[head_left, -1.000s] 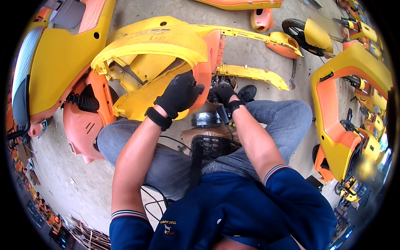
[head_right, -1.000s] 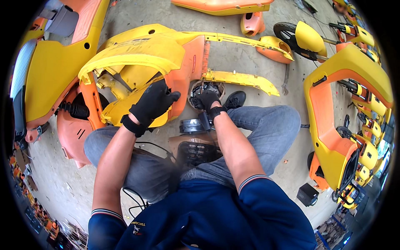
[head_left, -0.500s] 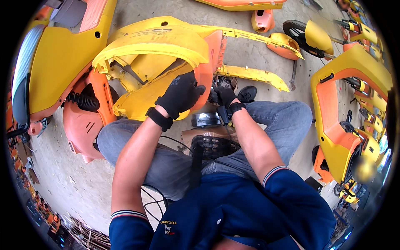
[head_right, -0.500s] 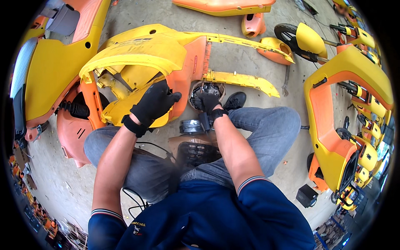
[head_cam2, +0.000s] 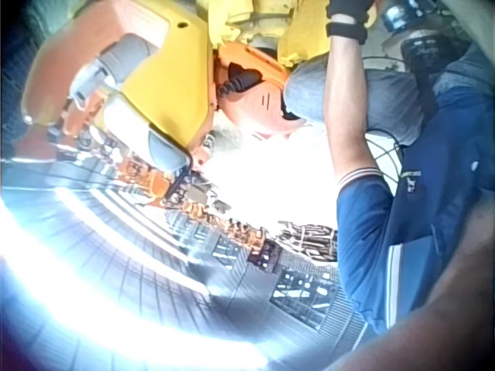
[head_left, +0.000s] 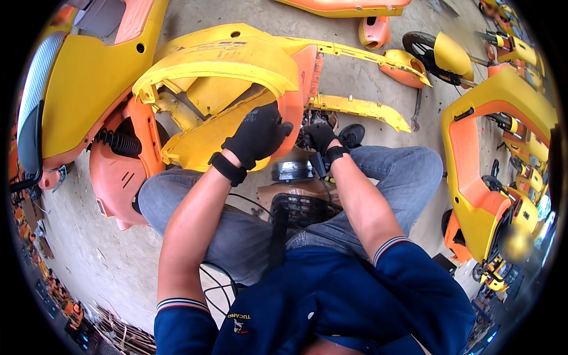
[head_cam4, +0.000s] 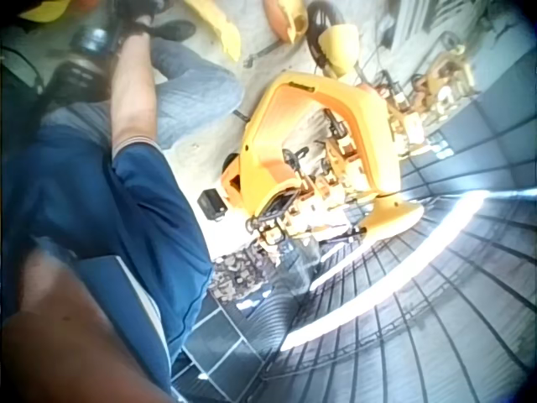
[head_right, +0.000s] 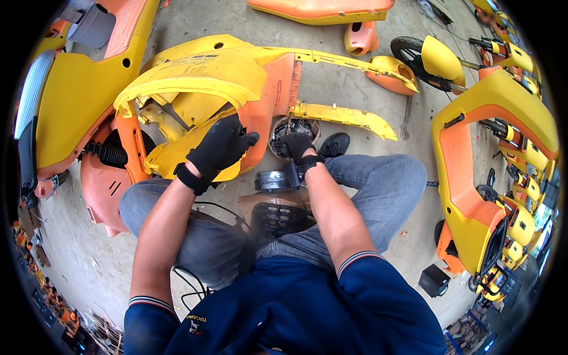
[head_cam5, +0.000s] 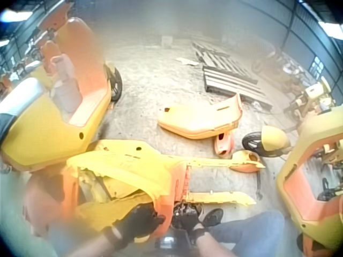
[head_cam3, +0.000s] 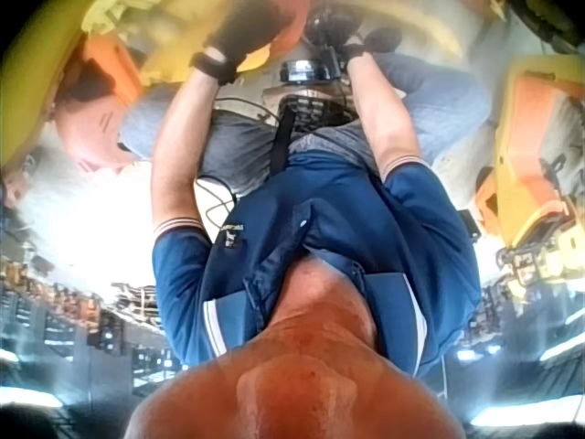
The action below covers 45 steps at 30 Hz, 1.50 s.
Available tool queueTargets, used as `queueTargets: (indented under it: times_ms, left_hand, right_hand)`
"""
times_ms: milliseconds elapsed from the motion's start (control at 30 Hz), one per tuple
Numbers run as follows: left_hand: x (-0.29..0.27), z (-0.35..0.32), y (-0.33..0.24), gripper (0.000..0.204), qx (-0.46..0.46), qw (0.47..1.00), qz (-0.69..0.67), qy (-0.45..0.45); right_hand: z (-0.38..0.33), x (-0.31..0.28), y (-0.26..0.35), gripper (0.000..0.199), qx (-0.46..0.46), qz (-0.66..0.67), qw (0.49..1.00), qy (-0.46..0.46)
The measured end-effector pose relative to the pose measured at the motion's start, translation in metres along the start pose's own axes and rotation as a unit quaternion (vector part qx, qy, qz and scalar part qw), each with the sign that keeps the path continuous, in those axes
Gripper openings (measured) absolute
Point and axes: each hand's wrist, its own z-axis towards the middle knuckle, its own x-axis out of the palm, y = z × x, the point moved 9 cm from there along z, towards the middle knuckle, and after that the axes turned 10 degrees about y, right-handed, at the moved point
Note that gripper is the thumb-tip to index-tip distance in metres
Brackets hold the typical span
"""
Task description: The person sits on the floor and assembles yellow and orange plastic body panels of a scooter. They use a screwdriver to tighten screws into the plastic components, aligning the parts and securing them together.
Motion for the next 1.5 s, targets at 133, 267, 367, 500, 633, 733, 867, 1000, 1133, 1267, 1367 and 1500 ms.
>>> queueTargets:
  times_ms: [133,267,367,500,633,733,867,1000,1133,1267,1367,1500]
  left_hand:
    - [0.000,0.004,-0.006,0.029,0.003,1.000,-0.005,0.008]
    - [0.000,0.002,-0.004,0.029,-0.005,1.000,-0.002,0.012]
    - [0.000,0.003,-0.003,0.030,-0.012,1.000,-0.009,0.015]
    - [0.000,0.004,-0.005,0.030,-0.009,1.000,-0.002,0.015]
    - [0.000,0.003,-0.004,0.031,-0.013,1.000,-0.013,0.014]
    - [-0.002,0.001,-0.003,0.030,-0.011,1.000,-0.018,0.007]
    - [0.001,0.004,-0.003,0.029,-0.007,1.000,-0.005,0.011]
    - [0.002,0.005,-0.002,0.029,-0.007,1.000,0.006,0.016]
    - [-0.002,0.003,-0.002,0.029,0.002,1.000,-0.016,-0.008]
    - [-0.005,0.000,-0.004,0.028,0.008,0.999,-0.029,-0.025]
    - [-0.009,0.000,-0.011,0.028,0.017,0.999,-0.030,-0.028]
    - [-0.011,-0.002,-0.020,0.027,0.029,0.999,-0.019,-0.014]
  right_hand:
    - [-0.003,-0.003,0.002,0.024,-0.070,-0.184,0.975,-0.106]
    - [0.006,0.002,-0.004,0.023,-0.019,-0.070,0.996,-0.051]
    - [0.010,0.002,0.000,0.025,-0.039,-0.180,0.980,-0.074]
    - [0.015,0.006,-0.022,0.024,-0.006,-0.181,0.978,-0.100]
    - [0.012,0.008,-0.035,0.025,0.012,-0.064,0.993,-0.095]
    - [0.007,0.010,-0.036,0.027,-0.010,0.129,0.988,-0.083]
    - [0.014,0.017,-0.037,0.027,0.029,0.110,0.993,-0.024]
    - [0.011,-0.002,-0.018,0.026,-0.025,-0.129,0.977,-0.167]
    - [0.007,-0.006,-0.018,0.026,0.001,-0.143,0.972,-0.189]
    - [0.004,-0.011,-0.015,0.026,0.019,-0.136,0.973,-0.185]
    - [0.002,-0.016,-0.015,0.027,0.050,-0.114,0.973,-0.194]
    - [-0.006,-0.025,-0.005,0.027,0.115,-0.038,0.970,-0.210]
